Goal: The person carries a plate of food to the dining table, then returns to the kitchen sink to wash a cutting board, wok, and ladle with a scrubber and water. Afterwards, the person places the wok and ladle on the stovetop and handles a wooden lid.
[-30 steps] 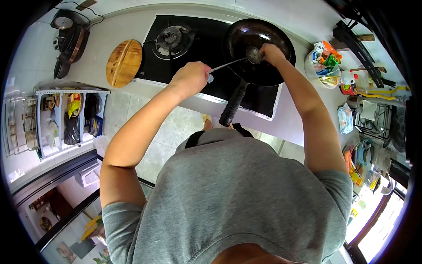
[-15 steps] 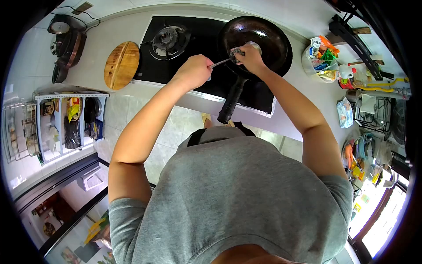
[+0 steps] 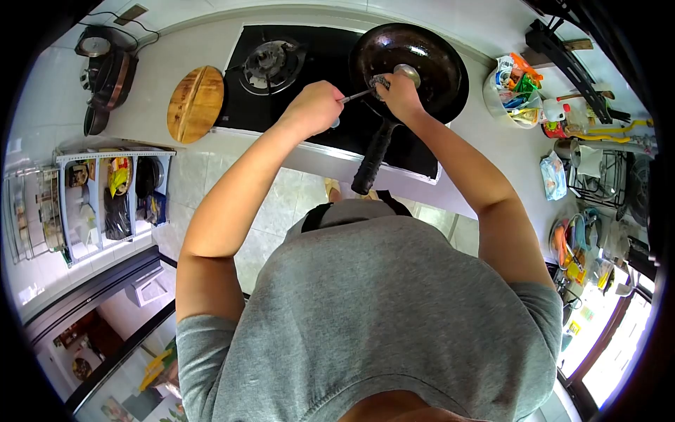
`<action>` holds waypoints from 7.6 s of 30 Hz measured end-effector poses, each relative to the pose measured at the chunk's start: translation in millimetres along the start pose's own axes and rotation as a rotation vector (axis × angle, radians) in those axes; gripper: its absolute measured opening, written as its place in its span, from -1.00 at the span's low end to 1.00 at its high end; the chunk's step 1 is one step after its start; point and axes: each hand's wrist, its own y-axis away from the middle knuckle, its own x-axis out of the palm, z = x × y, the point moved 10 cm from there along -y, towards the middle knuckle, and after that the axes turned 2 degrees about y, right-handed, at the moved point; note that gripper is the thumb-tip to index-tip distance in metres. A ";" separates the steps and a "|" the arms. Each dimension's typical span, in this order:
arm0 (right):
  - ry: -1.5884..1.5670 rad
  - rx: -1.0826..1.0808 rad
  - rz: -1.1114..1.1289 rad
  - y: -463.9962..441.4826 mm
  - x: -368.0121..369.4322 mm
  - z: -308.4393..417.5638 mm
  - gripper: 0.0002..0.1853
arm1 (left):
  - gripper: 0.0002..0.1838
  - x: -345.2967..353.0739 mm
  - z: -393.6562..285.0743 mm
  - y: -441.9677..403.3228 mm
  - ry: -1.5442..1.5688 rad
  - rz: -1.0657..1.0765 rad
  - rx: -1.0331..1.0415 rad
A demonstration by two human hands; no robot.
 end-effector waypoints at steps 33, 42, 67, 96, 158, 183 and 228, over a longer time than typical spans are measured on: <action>0.649 -0.008 0.280 -58.1 31.5 -118.0 -0.78 | -0.74 -6.6 27.6 19.7 -0.161 -0.021 0.009; 0.578 0.035 0.393 -44.4 6.3 -127.6 -0.78 | -0.70 -16.7 2.2 45.8 -0.424 -0.160 -0.019; 0.300 0.072 0.130 -37.5 9.9 -126.5 -0.79 | -0.44 -10.0 2.7 104.8 -0.709 -0.583 0.392; 0.094 -0.271 0.137 -27.4 -8.8 -37.3 -0.71 | -0.48 31.3 98.6 55.2 0.075 -0.018 -0.117; -0.001 -0.170 0.089 -42.9 -36.2 -79.4 -0.60 | -0.47 115.2 199.7 81.8 0.784 0.122 -0.211; 0.871 0.042 0.304 -35.6 12.2 -193.8 -0.63 | -0.49 36.9 137.5 91.6 0.123 -0.244 -0.075; 0.690 -0.111 0.524 -22.5 10.2 -106.0 -0.81 | -0.52 44.2 102.1 100.3 0.076 -0.239 -0.210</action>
